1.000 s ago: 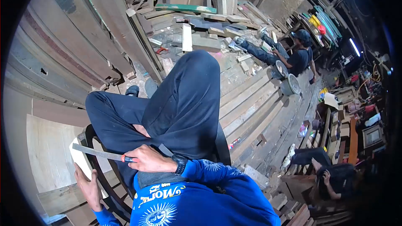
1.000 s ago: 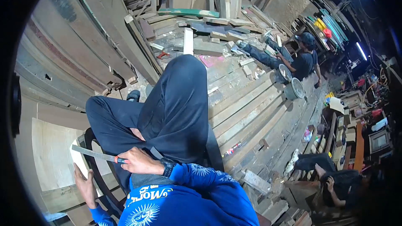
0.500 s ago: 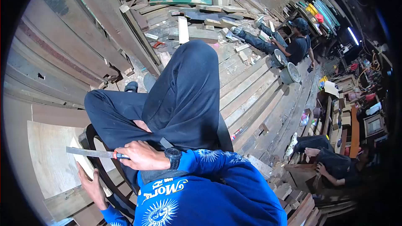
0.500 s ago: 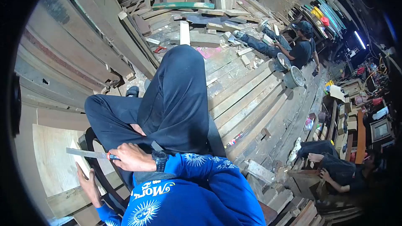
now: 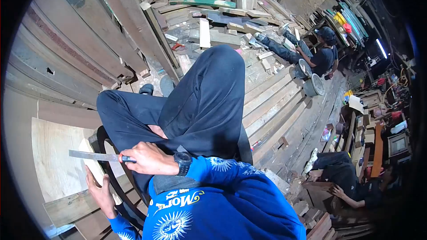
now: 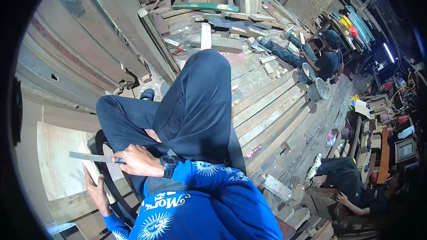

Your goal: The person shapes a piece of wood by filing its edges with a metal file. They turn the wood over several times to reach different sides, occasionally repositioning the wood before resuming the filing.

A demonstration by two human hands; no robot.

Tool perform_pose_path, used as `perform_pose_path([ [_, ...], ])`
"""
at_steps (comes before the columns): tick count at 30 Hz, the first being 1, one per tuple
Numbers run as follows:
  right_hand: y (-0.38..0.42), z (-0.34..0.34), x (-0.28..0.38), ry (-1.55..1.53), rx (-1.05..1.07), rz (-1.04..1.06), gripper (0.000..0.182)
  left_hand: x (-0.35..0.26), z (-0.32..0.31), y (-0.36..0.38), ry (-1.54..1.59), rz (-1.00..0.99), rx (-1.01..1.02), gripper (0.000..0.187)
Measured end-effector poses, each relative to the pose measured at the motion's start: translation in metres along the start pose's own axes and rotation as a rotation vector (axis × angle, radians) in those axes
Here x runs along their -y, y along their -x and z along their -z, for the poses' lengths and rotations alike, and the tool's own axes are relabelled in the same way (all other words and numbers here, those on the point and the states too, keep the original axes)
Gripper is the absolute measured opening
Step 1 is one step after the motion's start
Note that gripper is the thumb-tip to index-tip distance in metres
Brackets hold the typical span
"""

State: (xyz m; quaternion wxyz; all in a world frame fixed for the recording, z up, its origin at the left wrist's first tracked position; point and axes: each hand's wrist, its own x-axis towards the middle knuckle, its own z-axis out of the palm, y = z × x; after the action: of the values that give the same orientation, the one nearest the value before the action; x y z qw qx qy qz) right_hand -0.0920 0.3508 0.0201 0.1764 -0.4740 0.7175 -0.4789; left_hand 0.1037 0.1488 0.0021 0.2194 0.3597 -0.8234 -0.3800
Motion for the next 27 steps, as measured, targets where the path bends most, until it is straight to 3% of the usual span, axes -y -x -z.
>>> perform_pose_path([
  [5, 0.028, 0.023, 0.006, 0.051, 0.038, -0.081, 0.025, -0.013, 0.000, 0.002, -0.128, -0.001, 0.001, 0.085],
  [10, 0.000, -0.003, 0.006, 0.032, 0.012, -0.069, 0.025, -0.021, -0.002, 0.003, -0.198, 0.040, 0.020, 0.085],
  [12, -0.010, -0.010, 0.006, -0.016, 0.014, -0.062, 0.026, 0.011, -0.001, 0.002, -0.047, -0.033, -0.033, 0.083],
  [14, -0.009, -0.009, 0.001, 0.002, 0.021, -0.036, 0.027, -0.002, -0.004, 0.002, 0.118, 0.038, -0.020, 0.084],
  [15, -0.003, -0.008, -0.002, 0.052, -0.027, -0.031, 0.025, 0.022, -0.006, -0.002, -0.014, -0.027, -0.039, 0.087],
  [16, 0.005, 0.003, 0.005, 0.052, 0.008, -0.119, 0.026, -0.019, -0.001, 0.002, -0.068, 0.026, 0.003, 0.088],
  [18, 0.017, 0.014, 0.012, -0.005, -0.004, -0.114, 0.026, -0.010, 0.004, 0.001, -0.153, -0.043, 0.034, 0.087],
  [19, 0.019, 0.018, 0.015, 0.012, -0.066, -0.030, 0.025, -0.033, 0.002, 0.003, -0.126, 0.019, 0.009, 0.086],
  [20, 0.018, 0.017, 0.015, 0.015, -0.061, 0.001, 0.025, -0.022, -0.001, 0.005, -0.286, -0.080, -0.053, 0.090],
  [22, 0.007, -0.001, 0.009, 0.074, -0.057, -0.030, 0.028, -0.042, 0.004, 0.004, -0.293, 0.039, 0.012, 0.100],
  [27, -0.013, -0.008, 0.003, 0.067, -0.065, 0.037, 0.030, -0.043, 0.007, 0.002, -0.255, 0.059, 0.020, 0.101],
])
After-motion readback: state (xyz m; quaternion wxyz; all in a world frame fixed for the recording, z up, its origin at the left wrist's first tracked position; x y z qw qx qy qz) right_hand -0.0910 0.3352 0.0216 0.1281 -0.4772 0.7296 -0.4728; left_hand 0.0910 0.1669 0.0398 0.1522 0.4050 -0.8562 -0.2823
